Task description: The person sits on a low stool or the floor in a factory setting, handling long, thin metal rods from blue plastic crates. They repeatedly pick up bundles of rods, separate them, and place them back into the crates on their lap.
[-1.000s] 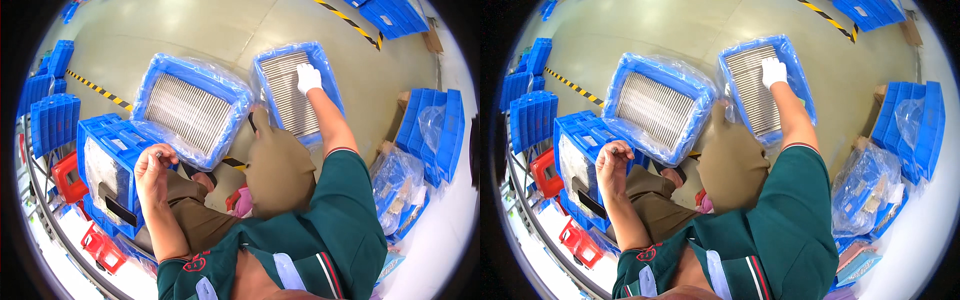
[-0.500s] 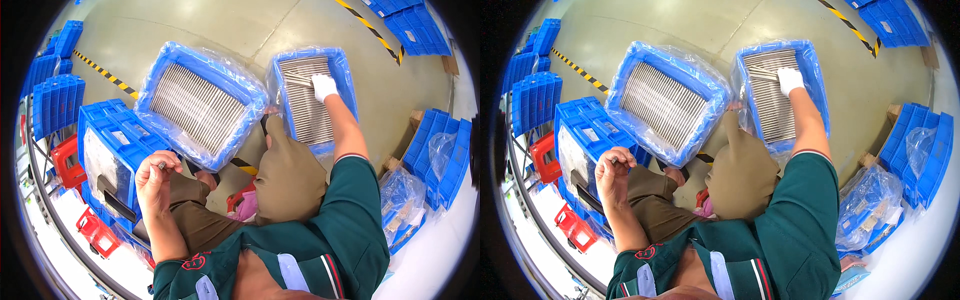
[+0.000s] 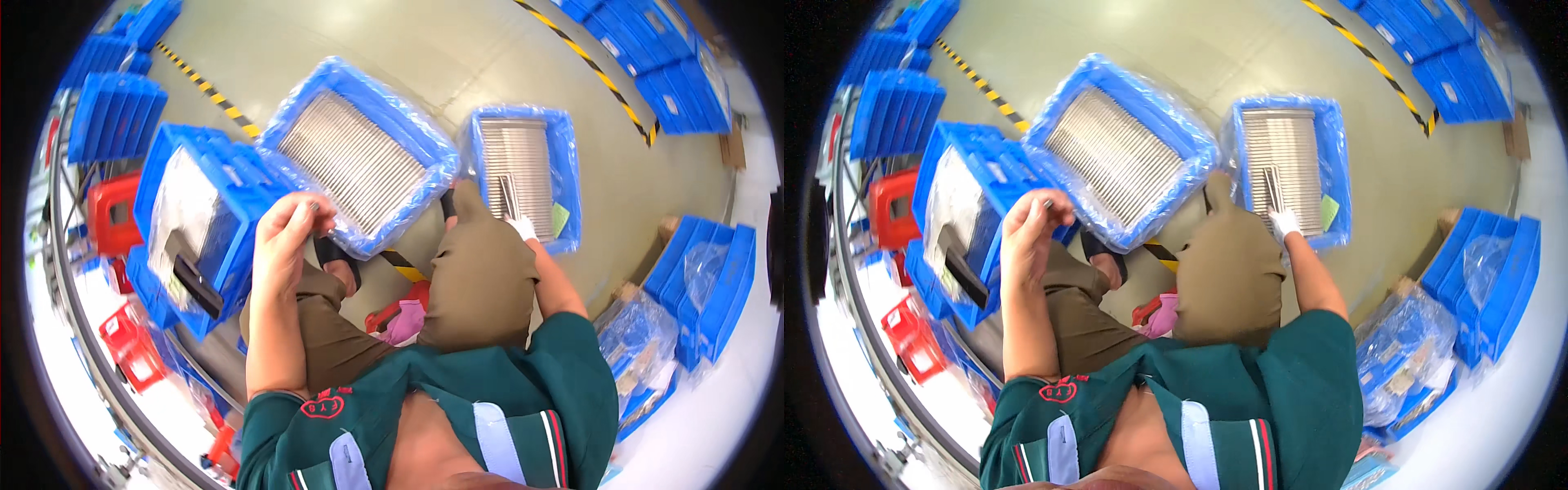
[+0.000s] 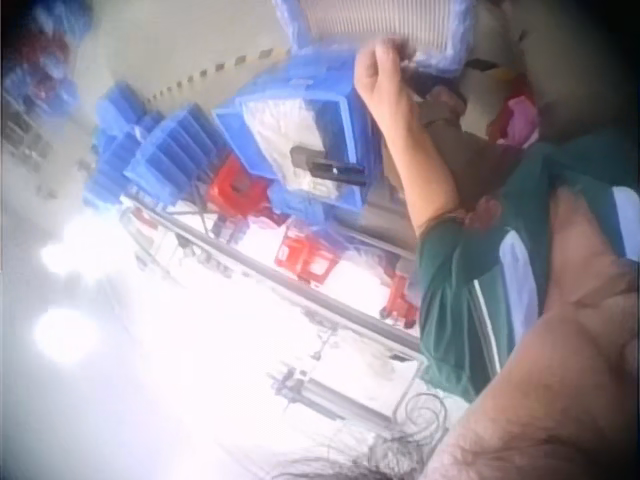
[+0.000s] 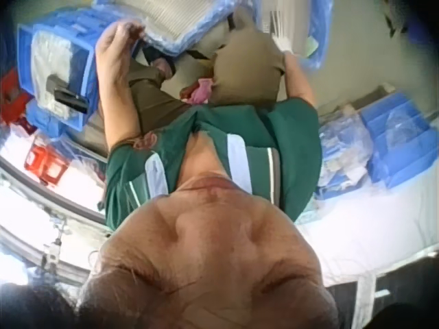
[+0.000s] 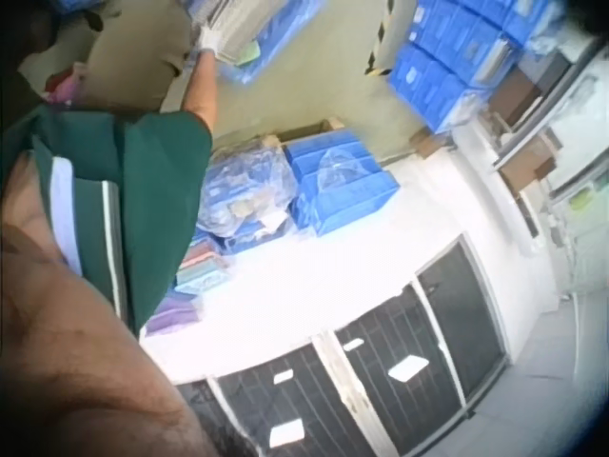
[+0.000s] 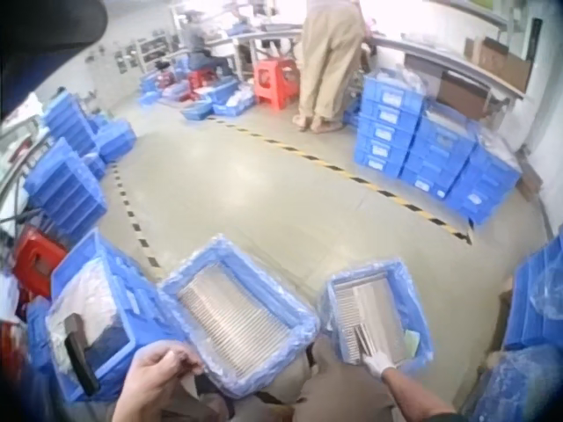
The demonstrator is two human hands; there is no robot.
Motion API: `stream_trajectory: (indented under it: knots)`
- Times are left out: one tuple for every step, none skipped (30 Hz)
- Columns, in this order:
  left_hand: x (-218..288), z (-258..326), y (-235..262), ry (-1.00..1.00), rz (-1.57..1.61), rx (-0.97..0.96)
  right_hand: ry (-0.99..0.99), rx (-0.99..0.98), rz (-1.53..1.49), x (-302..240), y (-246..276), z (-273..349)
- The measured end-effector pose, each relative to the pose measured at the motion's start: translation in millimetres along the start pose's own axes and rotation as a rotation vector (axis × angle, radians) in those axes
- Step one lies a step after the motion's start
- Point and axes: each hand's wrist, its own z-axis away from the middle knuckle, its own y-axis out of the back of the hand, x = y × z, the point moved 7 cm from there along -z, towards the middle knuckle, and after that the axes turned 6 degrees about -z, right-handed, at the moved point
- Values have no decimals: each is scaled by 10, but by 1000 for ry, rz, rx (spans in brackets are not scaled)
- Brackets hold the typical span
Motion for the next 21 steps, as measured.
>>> stream_trajectory:
  knots:
    - [28, 19, 70, -13, 10, 22, -44, -8, 15, 178, -78, -97]
    - [64, -23, 98, -35, 8, 17, -122, 73, 99, 329, -58, -164]
    - [102, -48, 166, -56, 25, 31, -148, 86, 108, 482, -50, -231]
    - [155, -89, 223, -92, 51, 15, -179, 109, 116, 651, 21, -291]
    - [193, -103, 298, -106, 55, 29, -208, 135, 125, 659, 100, -360]
    - [219, -90, 365, -119, 60, 48, -128, 161, 136, 437, 191, -400]
    - [230, -65, 434, -125, 101, 79, -48, 181, 151, 154, 320, -362]
    - [233, -41, 502, -128, 145, 108, 32, 199, 167, -170, 478, -260]
    - [233, -23, 555, -133, 172, 129, 106, 218, 181, -475, 648, -121]
    - [226, -8, 597, -136, 206, 133, 273, 250, 273, -935, 823, 58]
    - [221, 8, 640, -140, 236, 138, 440, 277, 360, -1530, 943, 325]
    - [231, 18, 676, -148, 270, 134, 424, 355, -11, -1947, 1087, 602]
    - [238, -9, 684, -131, 286, 143, 443, 274, -22, -2343, 1206, 793]
    - [257, -27, 679, -135, 312, 137, 532, 290, -236, -2666, 1306, 985]
    - [255, -24, 699, -136, 335, 144, 547, 253, -136, -3183, 1363, 1374]
    - [276, -28, 713, -141, 357, 145, 646, 229, -280, -3573, 1390, 1670]
    - [271, -30, 747, -141, 366, 162, 745, 195, -425, -3910, 1378, 1940]
    - [259, -31, 784, -147, 392, 168, 770, 161, -443, -4209, 1333, 2223]
    - [250, -42, 816, -153, 418, 170, 794, 129, -461, -4483, 1287, 2506]
    - [269, -42, 840, -160, 442, 170, 818, 99, -480, -4704, 1211, 2740]
    - [284, -16, 874, -152, 472, 214, 784, 17, -471, -4866, 1066, 2895]
